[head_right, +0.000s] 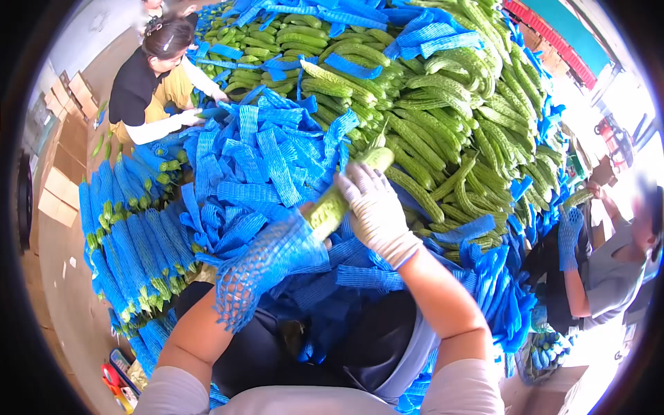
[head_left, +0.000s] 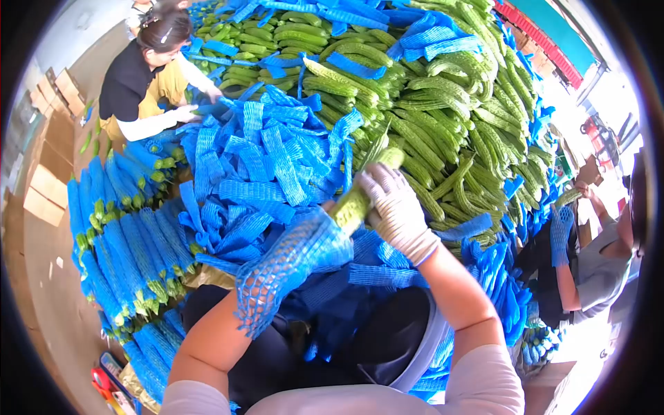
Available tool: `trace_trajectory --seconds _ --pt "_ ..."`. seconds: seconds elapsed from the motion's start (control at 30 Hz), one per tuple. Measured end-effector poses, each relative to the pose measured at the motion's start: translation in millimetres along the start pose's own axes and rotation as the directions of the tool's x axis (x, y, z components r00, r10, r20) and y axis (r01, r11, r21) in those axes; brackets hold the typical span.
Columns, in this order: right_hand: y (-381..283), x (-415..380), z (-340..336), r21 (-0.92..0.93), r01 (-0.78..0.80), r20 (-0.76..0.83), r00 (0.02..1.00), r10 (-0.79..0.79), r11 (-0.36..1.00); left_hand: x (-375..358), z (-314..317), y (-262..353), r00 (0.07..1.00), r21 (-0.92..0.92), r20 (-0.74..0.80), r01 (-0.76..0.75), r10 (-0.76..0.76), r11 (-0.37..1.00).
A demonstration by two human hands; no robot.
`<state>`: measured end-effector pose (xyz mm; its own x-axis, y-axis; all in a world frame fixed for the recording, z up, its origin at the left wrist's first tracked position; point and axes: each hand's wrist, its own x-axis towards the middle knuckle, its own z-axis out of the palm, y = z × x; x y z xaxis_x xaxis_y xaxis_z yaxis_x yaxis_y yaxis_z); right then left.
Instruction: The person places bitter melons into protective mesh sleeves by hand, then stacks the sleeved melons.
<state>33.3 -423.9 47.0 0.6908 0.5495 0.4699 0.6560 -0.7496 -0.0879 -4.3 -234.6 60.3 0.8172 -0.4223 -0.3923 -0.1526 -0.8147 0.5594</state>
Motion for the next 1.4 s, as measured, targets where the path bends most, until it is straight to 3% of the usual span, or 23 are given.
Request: trace_trajectory --seconds 0.03,0.1,0.17,0.2,0.23,0.3,0.37,0.43,0.5,0.53,0.57,0.63,0.67,0.7,0.8,0.83,0.87,1.03,1.1,1.17,1.23,1.3,1.4 --pt "-11.1 -8.2 -0.2 0.181 -0.149 -0.054 0.985 0.161 0.972 3.7 13.7 -20.2 0.988 -0.087 -0.126 -0.097 0.086 0.991" --pt "-41.6 -24.1 31.8 0.912 -0.244 0.056 0.872 0.486 0.331 24.8 46.6 -60.4 0.893 -0.219 -0.397 -0.315 0.210 0.924" --pt "-94.5 -22.6 26.5 0.974 -0.227 0.202 0.837 0.509 -0.013 51.7 75.1 -79.9 0.833 -0.829 -0.543 -0.552 0.109 0.087" --pt "-105.6 -24.2 23.6 0.960 -0.280 0.251 0.821 0.513 -0.023 28.9 72.3 -75.3 0.753 -0.659 -0.657 -0.597 0.037 0.456" --pt "-114.4 -25.1 24.6 0.961 -0.266 0.261 0.765 0.589 -0.080 34.2 68.7 -79.0 0.872 -0.865 -0.489 -0.489 -0.036 -0.107" --pt "-112.2 -27.7 15.5 0.805 -0.578 0.575 0.704 0.417 -0.132 9.1 55.1 -66.7 0.872 -0.878 -0.475 -0.479 -0.114 -0.003" --pt "-132.4 -25.7 26.5 0.914 -0.379 0.405 0.853 0.328 -0.142 -3.4 48.4 -60.0 0.858 -0.868 -0.495 -0.496 -0.139 0.032" --pt "-130.1 -20.8 18.9 0.898 -0.178 0.016 0.927 0.376 0.402 -14.3 46.6 -57.0 0.844 -0.859 -0.511 -0.507 -0.161 0.071" --pt "-141.2 -13.2 8.7 0.977 -0.177 0.211 0.845 0.492 -0.116 -23.0 45.4 -54.5 0.886 -0.863 -0.461 -0.460 -0.051 -0.208" --pt "-139.7 -10.9 10.2 0.977 -0.176 0.211 0.844 0.493 -0.117 -29.2 44.6 -54.6 0.887 -0.864 -0.459 -0.459 -0.050 -0.206" --pt "-135.7 -8.0 15.0 0.967 -0.247 0.246 0.823 0.513 -0.067 -36.9 42.8 -56.8 0.763 -0.733 -0.645 -0.634 0.045 0.248" --pt "-119.3 3.0 18.2 0.949 -0.305 0.208 0.798 0.566 0.082 -54.8 36.1 -60.1 0.531 0.069 -0.718 -0.589 0.450 0.805" --pt "-103.7 8.9 23.3 0.956 -0.288 0.194 0.780 0.595 0.065 -63.7 32.7 -57.3 0.483 0.529 -0.581 -0.387 0.655 0.755" --pt "-84.7 13.2 32.5 0.962 -0.267 0.178 0.759 0.626 0.051 -81.6 23.1 -42.1 0.483 0.534 -0.572 -0.393 0.662 0.748" --pt "-26.6 8.3 58.8 0.897 -0.410 0.199 0.706 0.680 0.163 -114.1 8.3 -9.1 0.977 -0.280 -0.209 -0.033 -0.028 0.959" --pt "-19.9 7.2 50.7 0.885 -0.451 0.232 0.646 0.727 0.118 -107.9 18.2 -14.9 0.985 -0.882 -0.168 -0.166 0.034 0.441" --pt "-5.5 1.5 61.5 0.894 -0.431 0.193 0.622 0.758 0.125 -104.3 25.1 -18.5 0.978 -0.923 -0.178 -0.128 0.107 -0.363" --pt "-8.4 -20.8 68.1 0.888 -0.438 0.073 0.433 0.899 0.139 -124.6 21.2 10.7 0.976 -0.976 -0.216 -0.215 0.038 -0.029" --pt "-25.8 -35.5 61.7 0.751 -0.148 0.536 0.705 0.464 -0.644 -105.5 46.0 -5.3 0.838 -0.605 -0.518 -0.500 0.171 0.619" --pt "-61.5 -36.1 33.2 0.596 -0.048 0.475 0.826 0.304 -0.801 -94.4 60.8 -14.3 0.706 -0.100 -0.565 -0.572 0.427 0.814" --pt "-55.6 -50.9 26.5 0.552 -0.213 0.539 0.829 0.150 -0.806 -97.6 49.2 -8.7 0.773 -0.231 -0.398 -0.605 0.494 0.762" --pt "-52.3 -63.5 29.3 0.454 -0.224 0.577 0.811 0.093 -0.862 -104.7 29.2 0.7 0.962 -0.831 -0.236 -0.273 0.136 0.485" --pt "-68.7 -70.4 32.1 0.632 -0.311 0.565 0.812 0.148 -0.710 -79.0 20.4 -10.8 0.785 -0.665 -0.618 -0.491 -0.045 0.563"
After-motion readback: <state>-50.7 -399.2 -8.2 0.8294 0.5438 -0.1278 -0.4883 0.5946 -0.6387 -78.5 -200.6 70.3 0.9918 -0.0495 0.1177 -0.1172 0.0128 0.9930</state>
